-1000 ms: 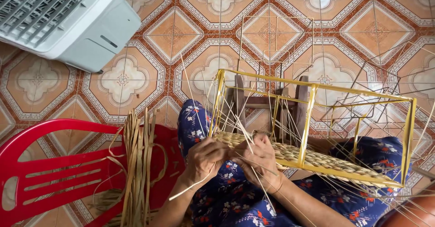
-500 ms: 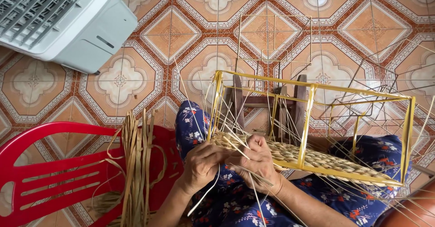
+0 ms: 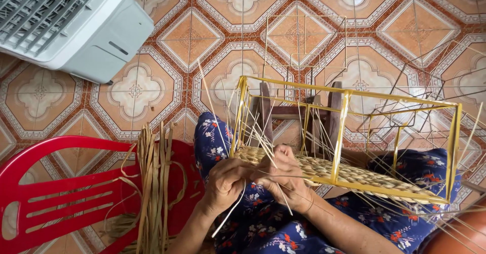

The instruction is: Weave bamboo strips onto a rectangular frame to create a structured object.

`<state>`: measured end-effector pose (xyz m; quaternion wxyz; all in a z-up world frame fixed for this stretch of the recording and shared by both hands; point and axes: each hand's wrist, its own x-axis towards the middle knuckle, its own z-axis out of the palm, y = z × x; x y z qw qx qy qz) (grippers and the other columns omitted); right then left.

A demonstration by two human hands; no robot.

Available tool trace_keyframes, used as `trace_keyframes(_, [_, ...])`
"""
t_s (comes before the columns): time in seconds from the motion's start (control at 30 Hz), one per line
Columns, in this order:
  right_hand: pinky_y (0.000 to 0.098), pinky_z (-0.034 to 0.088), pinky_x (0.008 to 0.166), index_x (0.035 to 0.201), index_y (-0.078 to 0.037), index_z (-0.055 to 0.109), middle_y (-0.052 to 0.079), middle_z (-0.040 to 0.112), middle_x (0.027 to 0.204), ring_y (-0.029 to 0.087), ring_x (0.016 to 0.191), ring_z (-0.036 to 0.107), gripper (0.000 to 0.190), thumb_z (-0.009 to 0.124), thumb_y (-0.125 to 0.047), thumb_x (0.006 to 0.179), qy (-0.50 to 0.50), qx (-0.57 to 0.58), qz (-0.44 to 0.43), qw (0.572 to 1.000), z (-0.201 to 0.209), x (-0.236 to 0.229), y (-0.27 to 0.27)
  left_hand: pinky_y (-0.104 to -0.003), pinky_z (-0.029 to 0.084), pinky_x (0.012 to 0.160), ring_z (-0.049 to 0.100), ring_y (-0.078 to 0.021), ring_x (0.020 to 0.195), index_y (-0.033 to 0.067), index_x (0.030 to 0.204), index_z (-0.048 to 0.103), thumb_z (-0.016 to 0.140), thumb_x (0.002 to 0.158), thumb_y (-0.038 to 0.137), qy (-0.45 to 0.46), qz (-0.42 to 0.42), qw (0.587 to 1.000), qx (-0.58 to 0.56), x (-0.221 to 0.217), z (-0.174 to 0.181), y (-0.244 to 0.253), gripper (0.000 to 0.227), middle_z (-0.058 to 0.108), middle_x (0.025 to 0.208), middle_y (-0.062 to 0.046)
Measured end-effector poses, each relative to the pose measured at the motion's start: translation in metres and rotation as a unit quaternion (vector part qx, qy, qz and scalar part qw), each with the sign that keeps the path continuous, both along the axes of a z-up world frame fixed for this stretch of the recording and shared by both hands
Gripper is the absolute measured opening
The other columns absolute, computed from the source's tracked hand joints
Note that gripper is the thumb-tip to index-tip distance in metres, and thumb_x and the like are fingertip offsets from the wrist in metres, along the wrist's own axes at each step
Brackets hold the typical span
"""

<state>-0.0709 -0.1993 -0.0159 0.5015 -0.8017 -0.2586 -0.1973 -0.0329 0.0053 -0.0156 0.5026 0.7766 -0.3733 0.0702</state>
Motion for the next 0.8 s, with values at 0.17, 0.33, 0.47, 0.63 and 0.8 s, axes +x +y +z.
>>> trace_keyframes(0.17, [0.0396, 0.043, 0.091, 0.103, -0.013, 0.075, 0.0, 0.066, 0.092, 0.018, 0.087, 0.058, 0.021, 0.07, -0.032, 0.096, 0.045, -0.031, -0.012, 0.998, 0.008, 0.002, -0.005, -0.032, 0.058, 0.068, 0.072, -0.0173, 0.077, 0.0057, 0.091, 0.07, 0.077, 0.085, 0.002, 0.062, 0.054, 0.995, 0.061, -0.002, -0.014, 0.003, 0.01, 0.071, 0.085, -0.004])
trace_keyframes(0.33, [0.0402, 0.05, 0.102, 0.136, -0.006, 0.059, 0.008, 0.064, 0.119, 0.021, 0.106, 0.063, 0.049, 0.075, -0.018, 0.091, 0.061, 0.023, -0.087, 0.994, 0.032, -0.006, -0.023, -0.028, 0.054, 0.052, 0.07, -0.0125, 0.061, 0.0049, 0.1, 0.073, 0.072, 0.092, 0.01, 0.111, 0.106, 0.983, 0.097, 0.014, 0.01, -0.018, 0.009, 0.077, 0.082, -0.007])
trace_keyframes(0.47, [0.0367, 0.055, 0.11, 0.152, -0.007, 0.042, 0.01, 0.048, 0.153, 0.021, 0.122, 0.064, 0.065, 0.074, -0.006, 0.095, 0.032, 0.157, -0.155, 0.975, 0.024, -0.023, -0.046, -0.028, 0.045, 0.038, 0.06, -0.0089, 0.042, 0.0078, 0.097, 0.073, 0.07, 0.096, 0.018, 0.171, 0.122, 0.952, 0.222, 0.03, 0.015, -0.029, 0.011, 0.077, 0.07, -0.005])
trace_keyframes(0.63, [0.0462, 0.049, 0.122, 0.156, -0.004, 0.038, 0.013, 0.042, 0.162, 0.029, 0.141, 0.054, 0.063, 0.064, -0.005, 0.099, 0.021, 0.19, -0.237, 0.952, 0.038, -0.056, -0.075, -0.024, 0.047, 0.044, 0.06, -0.0088, 0.054, 0.0086, 0.097, 0.068, 0.068, 0.098, 0.025, 0.231, -0.015, 0.946, 0.225, 0.04, -0.006, -0.003, 0.016, 0.074, 0.082, -0.002])
trace_keyframes(0.8, [0.0437, 0.053, 0.11, 0.156, -0.001, 0.036, 0.015, 0.041, 0.16, 0.03, 0.133, 0.059, 0.067, 0.067, -0.004, 0.097, 0.098, 0.219, -0.23, 0.943, 0.041, -0.076, -0.076, -0.028, 0.055, 0.069, 0.065, -0.0105, 0.075, 0.0076, 0.105, 0.07, 0.076, 0.085, 0.034, 0.115, -0.14, 0.97, 0.163, 0.034, 0.021, -0.013, 0.034, 0.072, 0.093, -0.002])
